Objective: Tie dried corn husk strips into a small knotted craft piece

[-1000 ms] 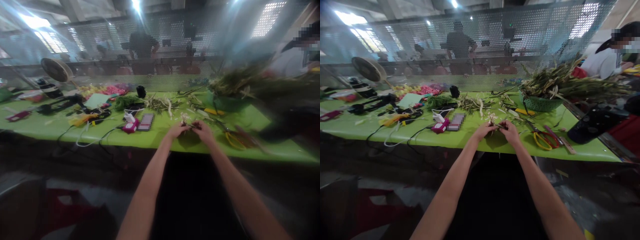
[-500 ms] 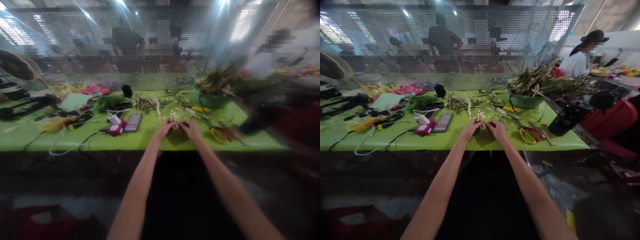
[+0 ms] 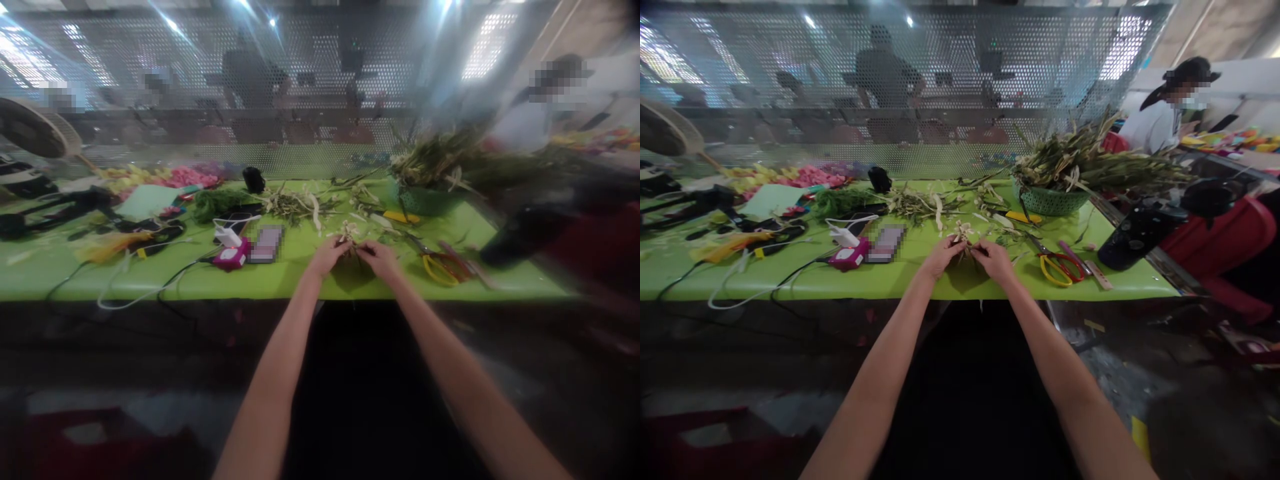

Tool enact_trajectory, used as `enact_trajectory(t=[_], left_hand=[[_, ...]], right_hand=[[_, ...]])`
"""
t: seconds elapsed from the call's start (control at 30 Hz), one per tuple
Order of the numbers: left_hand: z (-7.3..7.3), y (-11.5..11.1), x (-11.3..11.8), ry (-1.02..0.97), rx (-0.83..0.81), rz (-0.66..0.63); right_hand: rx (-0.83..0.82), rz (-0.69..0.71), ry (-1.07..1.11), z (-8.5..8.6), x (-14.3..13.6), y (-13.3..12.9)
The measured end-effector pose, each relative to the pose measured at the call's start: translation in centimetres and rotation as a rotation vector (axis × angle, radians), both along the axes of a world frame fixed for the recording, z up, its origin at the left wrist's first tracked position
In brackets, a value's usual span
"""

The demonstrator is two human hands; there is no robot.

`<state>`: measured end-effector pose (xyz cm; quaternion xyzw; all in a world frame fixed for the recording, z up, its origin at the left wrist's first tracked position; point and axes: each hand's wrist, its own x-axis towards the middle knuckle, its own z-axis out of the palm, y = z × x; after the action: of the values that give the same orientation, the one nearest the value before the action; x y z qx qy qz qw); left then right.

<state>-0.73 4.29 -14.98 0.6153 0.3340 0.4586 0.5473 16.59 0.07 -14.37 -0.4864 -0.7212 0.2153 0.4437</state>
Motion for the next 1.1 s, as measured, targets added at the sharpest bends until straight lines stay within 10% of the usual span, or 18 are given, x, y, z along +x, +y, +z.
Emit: enact_trajectory(t=[0.63,1.1], left_hand=[[-0.2,-0.3,0.5,0.122,0.076,-0.177],[0.6,-1.5,1.3,0.527,0.481,0.174]], right_hand=[[0.065,-0.043,0.367,0.5,-0.2,0.2],[-0.045,-0.156,0.418,0.8,-0.3,0.6]])
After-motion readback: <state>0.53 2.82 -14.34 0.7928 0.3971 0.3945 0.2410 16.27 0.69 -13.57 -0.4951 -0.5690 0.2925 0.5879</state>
